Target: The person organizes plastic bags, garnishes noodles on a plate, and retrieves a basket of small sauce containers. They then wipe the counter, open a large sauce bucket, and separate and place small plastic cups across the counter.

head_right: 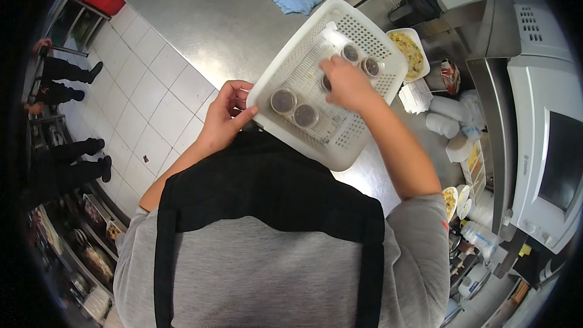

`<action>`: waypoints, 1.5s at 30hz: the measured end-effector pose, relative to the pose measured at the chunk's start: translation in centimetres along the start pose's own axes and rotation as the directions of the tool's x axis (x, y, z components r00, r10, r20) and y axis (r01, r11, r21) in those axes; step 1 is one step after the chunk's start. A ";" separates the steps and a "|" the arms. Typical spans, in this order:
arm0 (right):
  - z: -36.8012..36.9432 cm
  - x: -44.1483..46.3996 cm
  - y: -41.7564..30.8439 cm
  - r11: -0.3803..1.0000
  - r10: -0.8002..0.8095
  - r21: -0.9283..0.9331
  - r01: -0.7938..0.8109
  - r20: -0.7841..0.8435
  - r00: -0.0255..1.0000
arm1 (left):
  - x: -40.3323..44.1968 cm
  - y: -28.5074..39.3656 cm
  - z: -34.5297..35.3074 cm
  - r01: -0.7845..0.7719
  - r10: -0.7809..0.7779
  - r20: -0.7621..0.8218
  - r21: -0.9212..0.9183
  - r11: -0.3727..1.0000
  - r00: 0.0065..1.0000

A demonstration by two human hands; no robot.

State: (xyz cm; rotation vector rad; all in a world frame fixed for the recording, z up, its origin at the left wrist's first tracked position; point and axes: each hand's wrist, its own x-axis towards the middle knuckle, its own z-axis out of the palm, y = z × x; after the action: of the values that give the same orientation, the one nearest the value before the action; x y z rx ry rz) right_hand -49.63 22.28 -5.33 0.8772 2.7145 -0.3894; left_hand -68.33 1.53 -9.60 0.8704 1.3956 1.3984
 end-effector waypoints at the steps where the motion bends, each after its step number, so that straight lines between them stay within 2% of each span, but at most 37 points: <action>1: 0.5 -1.4 -0.2 0.999 -0.027 0.031 0.026 0.028 0.999 | 0.0 0.0 0.0 0.003 -0.003 -0.002 0.001 1.000 1.000; 5: 1.7 -5.5 -1.5 0.988 -0.069 0.144 0.054 0.099 0.993 | 0.1 0.1 0.2 0.006 -0.006 -0.001 0.008 1.000 1.000; 8: 1.8 -6.7 -2.9 0.954 -0.039 0.300 -0.021 0.192 0.981 | -0.2 0.3 0.0 -0.010 0.011 -0.006 0.043 0.999 1.000; 9: 2.9 -7.0 -1.9 0.940 -0.161 0.322 0.115 0.119 0.980 | -0.1 0.5 0.1 -0.032 0.032 0.003 0.051 0.998 0.999; 12: -0.8 -7.4 -2.2 0.923 -0.098 0.384 -0.009 0.260 0.960 | 0.0 0.5 0.1 -0.003 0.001 0.028 0.052 0.999 1.000; 13: -0.9 -7.1 -0.4 0.915 -0.167 0.387 0.117 0.100 0.981 | 0.1 0.5 0.3 -0.014 0.013 0.026 0.054 0.998 1.000; 14: -1.4 -6.1 1.2 0.946 -0.050 0.322 0.043 0.014 0.999 | 0.0 0.2 0.2 -0.020 0.019 0.015 0.058 0.998 1.000; 16: -2.4 -4.0 3.9 0.966 0.166 0.224 -0.128 -0.165 0.972 | 0.1 0.2 0.2 -0.022 0.022 0.001 0.060 0.998 1.000; 18: -2.0 -2.6 6.1 0.974 0.214 -0.013 -0.227 -0.283 0.935 | 0.0 0.3 0.2 -0.014 0.014 0.000 0.060 0.998 1.000; 21: -0.6 -1.0 7.9 0.964 0.211 -0.109 -0.244 -0.246 0.946 | -0.1 0.4 0.3 -0.002 0.002 -0.005 0.039 0.999 1.000; 24: -0.9 -1.3 8.1 0.974 0.212 -0.023 -0.225 -0.256 0.943 | -0.1 0.0 0.3 -0.033 0.033 -0.005 0.042 0.999 0.999; 25: -0.3 -1.1 8.4 0.982 0.154 -0.057 -0.180 -0.309 0.938 | -0.1 0.1 0.2 0.011 -0.012 0.021 0.012 1.000 1.000; 28: -0.2 -0.9 7.3 0.956 0.271 -0.051 -0.288 -0.214 0.938 | -0.2 0.4 0.2 0.019 -0.020 0.016 0.040 0.999 1.000; 32: -1.5 -3.1 2.6 0.968 0.237 -0.037 -0.247 -0.182 0.954 | -0.3 1.0 0.3 0.046 -0.047 0.013 0.044 0.998 0.999; 33: -2.1 -3.8 0.8 0.988 0.152 0.059 -0.141 -0.260 0.954 | -0.3 0.8 0.3 0.027 -0.027 0.001 0.052 0.998 1.000; 36: -2.5 -4.4 -4.5 0.977 -0.061 0.173 0.126 -0.341 0.938 | -0.3 0.3 0.3 -0.010 0.011 -0.018 0.061 0.998 1.000; 39: -2.2 -3.8 -8.3 0.964 -0.132 0.188 0.186 -0.265 0.955 | -0.3 0.3 0.4 -0.010 0.011 -0.025 0.044 0.999 1.000; 43: -0.9 -3.5 -8.8 0.962 -0.171 0.163 0.220 -0.271 0.947 | -0.4 0.3 0.2 -0.004 0.007 -0.029 0.074 0.997 1.000; 45: -2.4 -4.8 -8.5 0.957 -0.111 0.224 0.185 -0.307 0.945 | -0.3 0.1 0.2 -0.002 0.004 -0.028 0.083 0.997 1.000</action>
State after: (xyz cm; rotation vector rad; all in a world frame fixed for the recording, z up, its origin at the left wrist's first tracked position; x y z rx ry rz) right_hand -51.37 13.85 -0.05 0.8505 3.0653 -0.6987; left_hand -68.07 1.27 -9.39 0.9092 1.4827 1.3677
